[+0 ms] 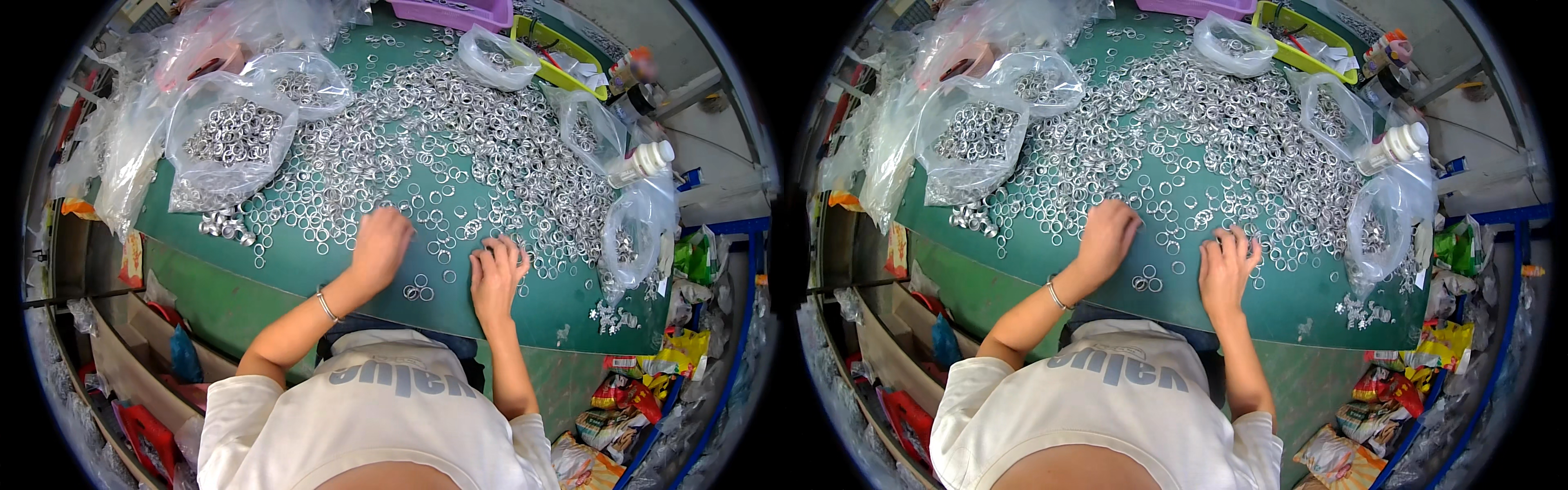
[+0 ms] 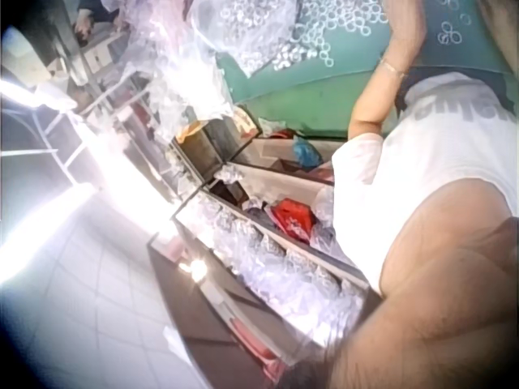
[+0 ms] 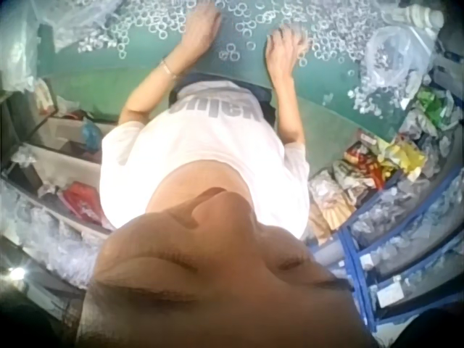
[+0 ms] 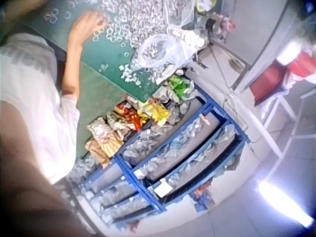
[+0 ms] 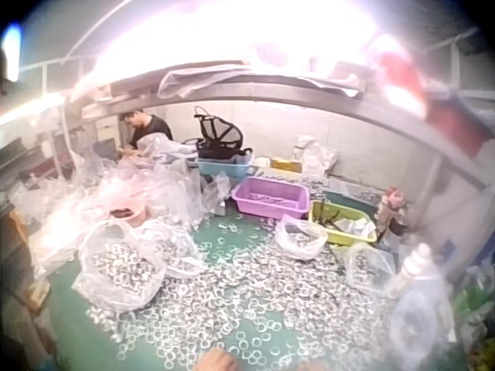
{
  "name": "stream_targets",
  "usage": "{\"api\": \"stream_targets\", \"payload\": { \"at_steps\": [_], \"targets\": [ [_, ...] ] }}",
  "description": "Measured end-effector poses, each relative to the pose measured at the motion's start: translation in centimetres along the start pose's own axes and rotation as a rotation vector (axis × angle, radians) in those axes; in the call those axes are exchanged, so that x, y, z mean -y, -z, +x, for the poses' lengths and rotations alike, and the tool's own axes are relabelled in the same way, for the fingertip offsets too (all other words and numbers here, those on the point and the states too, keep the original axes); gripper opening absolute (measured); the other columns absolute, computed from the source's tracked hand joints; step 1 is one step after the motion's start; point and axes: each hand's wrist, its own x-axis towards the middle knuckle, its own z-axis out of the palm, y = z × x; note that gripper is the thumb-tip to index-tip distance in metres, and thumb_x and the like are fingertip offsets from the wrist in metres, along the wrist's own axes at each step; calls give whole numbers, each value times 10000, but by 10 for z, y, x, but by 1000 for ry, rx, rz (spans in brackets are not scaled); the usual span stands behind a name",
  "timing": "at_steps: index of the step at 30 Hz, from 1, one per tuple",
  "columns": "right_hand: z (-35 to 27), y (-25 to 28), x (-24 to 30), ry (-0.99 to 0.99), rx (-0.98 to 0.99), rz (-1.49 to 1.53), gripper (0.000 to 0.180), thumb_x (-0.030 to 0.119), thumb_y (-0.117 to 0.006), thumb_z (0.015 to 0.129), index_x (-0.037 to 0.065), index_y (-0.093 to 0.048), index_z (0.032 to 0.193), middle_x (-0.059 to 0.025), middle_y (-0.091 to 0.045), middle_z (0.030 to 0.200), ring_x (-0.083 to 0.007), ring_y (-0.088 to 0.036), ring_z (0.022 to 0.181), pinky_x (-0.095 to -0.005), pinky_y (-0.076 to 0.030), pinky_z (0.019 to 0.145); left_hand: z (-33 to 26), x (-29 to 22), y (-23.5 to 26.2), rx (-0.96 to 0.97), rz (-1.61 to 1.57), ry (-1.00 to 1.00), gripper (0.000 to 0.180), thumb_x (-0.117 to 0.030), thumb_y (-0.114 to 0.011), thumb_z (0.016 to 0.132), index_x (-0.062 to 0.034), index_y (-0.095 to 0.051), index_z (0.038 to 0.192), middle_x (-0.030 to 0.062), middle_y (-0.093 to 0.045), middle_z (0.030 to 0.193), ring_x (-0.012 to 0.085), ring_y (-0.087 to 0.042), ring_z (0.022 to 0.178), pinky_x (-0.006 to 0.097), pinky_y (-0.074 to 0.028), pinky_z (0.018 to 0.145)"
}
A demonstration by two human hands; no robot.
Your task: The person sorts small metal rings on a green surface by hand, grouping them together and placing them into transparent plastic bags.
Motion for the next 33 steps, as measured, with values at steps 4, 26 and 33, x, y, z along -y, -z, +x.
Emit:
{"api": "stream_targets", "payload": {
  "at_steps": [4,26,33],
  "targets": [
    [-1,9,-5,-115,-87,93,124,94,-688,789,60,-639,898,-89,-561,1125,-317,-476,1164,-532,-267,1003,3,1,6,-51,-81,44,335,-6,-641,773,-49,-611,1103,131,-575,1114,316,-526,1063,410,-414,876],
    [-2,10,-4,-81,187,-75,462,220,-669,844,34,-561,1253,-141,-401,1447,-354,-345,1355,-626,-201,1072,3,-5,-2,395,-151,-486,517,15,-600,707,-16,-578,1223,133,-525,1346,311,-424,1316,488,-285,1135],
    [-28,26,-24,-100,161,30,275,149,-680,824,92,-664,1093,-126,-526,1314,-366,-351,1362,-609,-146,1089,2,1,-5,349,-269,-414,443,38,-609,751,-22,-595,1190,136,-537,1335,308,-476,1278,490,-331,1108]
  ]
}}
